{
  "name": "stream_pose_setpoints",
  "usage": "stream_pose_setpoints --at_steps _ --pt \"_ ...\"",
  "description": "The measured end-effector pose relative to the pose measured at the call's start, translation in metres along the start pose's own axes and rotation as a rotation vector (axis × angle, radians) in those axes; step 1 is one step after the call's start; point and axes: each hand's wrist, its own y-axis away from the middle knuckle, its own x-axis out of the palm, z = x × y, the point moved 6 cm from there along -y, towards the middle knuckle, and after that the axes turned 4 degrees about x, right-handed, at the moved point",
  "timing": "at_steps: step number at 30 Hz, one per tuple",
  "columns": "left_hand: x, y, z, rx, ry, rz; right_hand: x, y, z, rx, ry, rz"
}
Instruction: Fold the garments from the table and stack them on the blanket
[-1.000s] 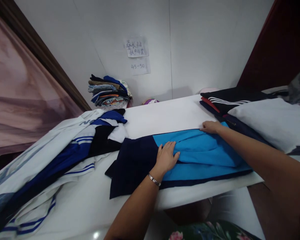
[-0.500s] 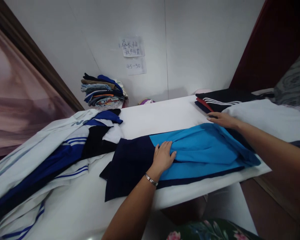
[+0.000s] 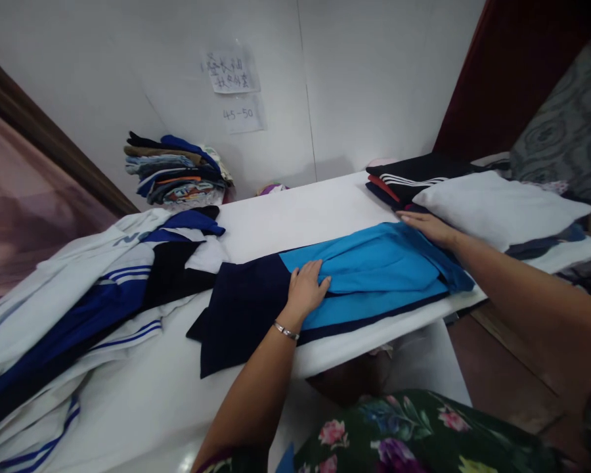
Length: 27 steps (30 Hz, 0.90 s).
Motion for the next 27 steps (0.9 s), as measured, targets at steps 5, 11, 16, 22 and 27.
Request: stream_pose_setpoints --at_steps 5,11,16,22,27 --pt "0.000 -0.001 0.000 0.007 -0.003 0.005 -0.046 0.071 -0.003 0.097 -0.200 -0.068" --pt "0.001 -0.003 0.001 0.024 -0.019 -0.002 -0.047 0.158 -0.056 0.087 -0.064 -0.035" --pt "0.001 -0.004 0.002 0.023 -0.030 0.012 -0.033 0.171 -0.076 -0.055 0.103 -0.024" --pt "0.000 -0.004 0.003 0.034 -0.040 -0.002 -0.022 0.143 -0.068 -0.241 0.221 -0.012" --pt "0.002 -0.004 0.004 0.048 -0.041 -0.015 -0.001 0.142 -0.070 -0.311 0.402 -0.125"
